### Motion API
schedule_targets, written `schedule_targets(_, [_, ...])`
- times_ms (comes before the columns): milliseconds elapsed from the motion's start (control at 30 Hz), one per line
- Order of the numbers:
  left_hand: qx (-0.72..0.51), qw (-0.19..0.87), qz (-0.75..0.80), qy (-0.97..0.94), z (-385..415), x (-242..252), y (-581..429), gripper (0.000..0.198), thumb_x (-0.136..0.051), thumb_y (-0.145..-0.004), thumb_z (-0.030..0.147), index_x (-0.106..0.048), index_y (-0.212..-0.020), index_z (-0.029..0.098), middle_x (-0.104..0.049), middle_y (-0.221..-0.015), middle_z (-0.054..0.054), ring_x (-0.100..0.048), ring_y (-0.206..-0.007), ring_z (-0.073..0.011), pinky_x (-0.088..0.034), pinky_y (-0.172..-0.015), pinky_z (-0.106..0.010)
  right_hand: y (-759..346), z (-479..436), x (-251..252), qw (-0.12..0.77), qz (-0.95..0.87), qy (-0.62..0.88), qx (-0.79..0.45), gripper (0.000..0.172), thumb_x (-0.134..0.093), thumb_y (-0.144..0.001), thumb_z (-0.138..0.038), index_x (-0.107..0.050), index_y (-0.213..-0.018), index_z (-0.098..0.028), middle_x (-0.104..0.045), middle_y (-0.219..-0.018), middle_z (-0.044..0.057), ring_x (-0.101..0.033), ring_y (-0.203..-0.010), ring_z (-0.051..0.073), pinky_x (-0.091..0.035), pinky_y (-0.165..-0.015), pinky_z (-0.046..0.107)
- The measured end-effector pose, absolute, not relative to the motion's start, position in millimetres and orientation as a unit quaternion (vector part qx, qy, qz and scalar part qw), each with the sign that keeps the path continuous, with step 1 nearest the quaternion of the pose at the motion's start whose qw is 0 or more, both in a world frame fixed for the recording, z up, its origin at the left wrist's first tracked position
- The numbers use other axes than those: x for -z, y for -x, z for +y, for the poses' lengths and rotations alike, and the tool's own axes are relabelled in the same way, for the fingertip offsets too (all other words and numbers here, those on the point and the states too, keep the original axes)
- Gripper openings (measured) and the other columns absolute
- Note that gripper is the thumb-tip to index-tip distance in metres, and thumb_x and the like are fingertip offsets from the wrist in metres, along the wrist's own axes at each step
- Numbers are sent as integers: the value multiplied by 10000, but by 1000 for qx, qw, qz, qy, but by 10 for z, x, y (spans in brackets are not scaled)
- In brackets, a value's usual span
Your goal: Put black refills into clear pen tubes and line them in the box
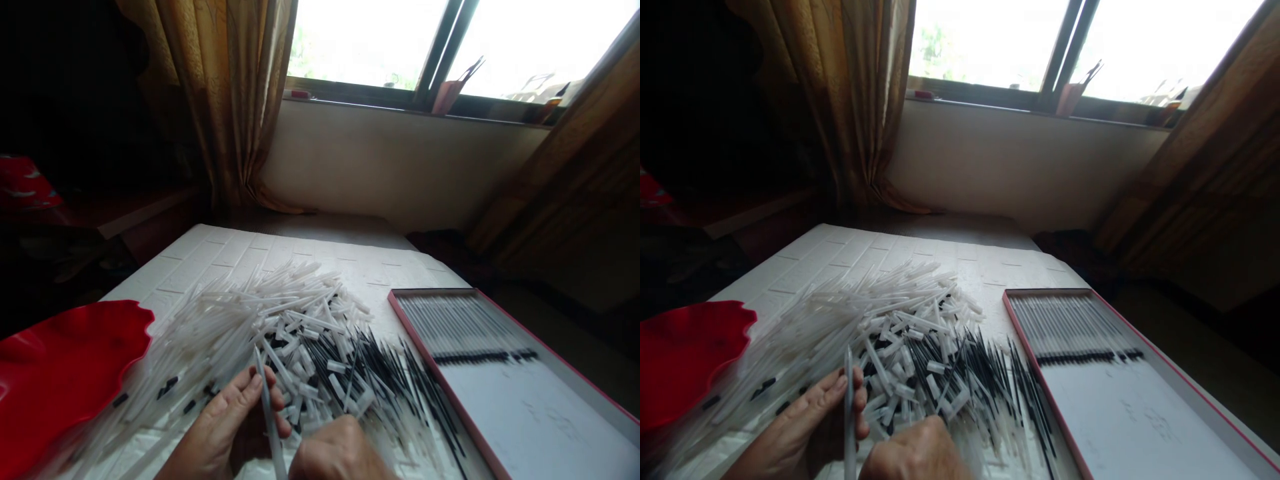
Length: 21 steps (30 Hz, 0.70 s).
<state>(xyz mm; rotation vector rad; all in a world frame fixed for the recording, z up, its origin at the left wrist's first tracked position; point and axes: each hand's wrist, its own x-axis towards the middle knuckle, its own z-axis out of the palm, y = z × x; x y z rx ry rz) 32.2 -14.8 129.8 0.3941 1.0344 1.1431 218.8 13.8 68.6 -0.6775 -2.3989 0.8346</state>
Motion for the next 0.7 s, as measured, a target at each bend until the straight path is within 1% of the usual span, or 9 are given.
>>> schedule_targets(67, [-508,699,470,-184,-157,-1262,-314,528,-920,-618,548,-712,-959,204,-722,-720,24,-673,-553,-127,-528,-537,-211,-2183,117,-617,221,-891,259,-301,450,-583,-944,-524,-635,-602,-236,-494,-420,-45,-450,-365,98,-291,-360,204])
schedule_targets(133, [-508,691,475,-199,-152,-1252,-305,587,-898,-637,579,-687,-1033,201,-698,-678,39,-619,-469,-95,-474,-435,-168,-2188,121,-630,202,-901,249,-292,461,-584,-948,-487,-604,-562,-236,-468,-393,-46,-432,-354,100,-295,-362,205])
schedule_targets(200, [-498,694,474,-214,-138,-1258,-295,656,-885,-631,611,-656,-1088,199,-675,-635,52,-555,-394,-71,-396,-345,-134,-2210,154,-734,205,-914,222,-272,477,-557,-965,-467,-577,-551,-230,-473,-403,-45,-429,-354,96,-295,-375,211])
schedule_targets(267, [-474,711,464,-232,-123,-1259,-282,674,-887,-638,599,-633,-1115,195,-653,-603,59,-494,-333,-52,-324,-286,-118,-2268,215,-922,231,-921,204,-237,481,-519,-981,-465,-563,-568,-222,-498,-431,-40,-438,-365,95,-293,-395,222])
schedule_targets(333, [-452,727,457,-241,-117,-1246,-265,619,-879,-686,540,-622,-1128,192,-650,-612,54,-464,-307,-38,-293,-268,-113,-2374,304,-1149,275,-910,234,-203,482,-459,-1004,-434,-551,-585,-213,-508,-438,-31,-458,-382,103,-300,-420,237])
schedule_targets(400, [-442,737,453,-237,-119,-1223,-250,548,-856,-745,478,-617,-1146,190,-650,-630,47,-476,-313,-36,-291,-273,-109,-2523,414,-1353,283,-881,312,-214,416,-437,-1015,-344,-573,-648,-204,-579,-521,-13,-521,-445,108,-364,-477,225])
schedule_targets(467, [-436,743,453,-229,-125,-1205,-245,526,-849,-765,448,-616,-1159,188,-643,-624,48,-489,-324,-38,-299,-281,-106,-2685,531,-1480,304,-843,381,-228,371,-444,-1007,-319,-580,-681,-205,-599,-561,-12,-553,-483,112,-397,-497,211])
schedule_targets(567, [-432,747,452,-225,-127,-1197,-255,569,-875,-730,474,-622,-1153,190,-613,-580,67,-459,-314,-28,-281,-276,-98,-2870,665,-1516,295,-819,438,-225,313,-472,-993,-337,-632,-759,-203,-632,-615,-3,-594,-545,136,-444,-539,226])
schedule_targets(700, [-434,739,461,-231,-126,-1188,-277,672,-893,-640,588,-631,-1122,199,-589,-540,86,-412,-298,-15,-262,-269,-88,-2900,685,-1469,235,-855,409,-217,212,-534,-959,-282,-715,-873,-214,-711,-796,38,-673,-685,166,-492,-634,256])
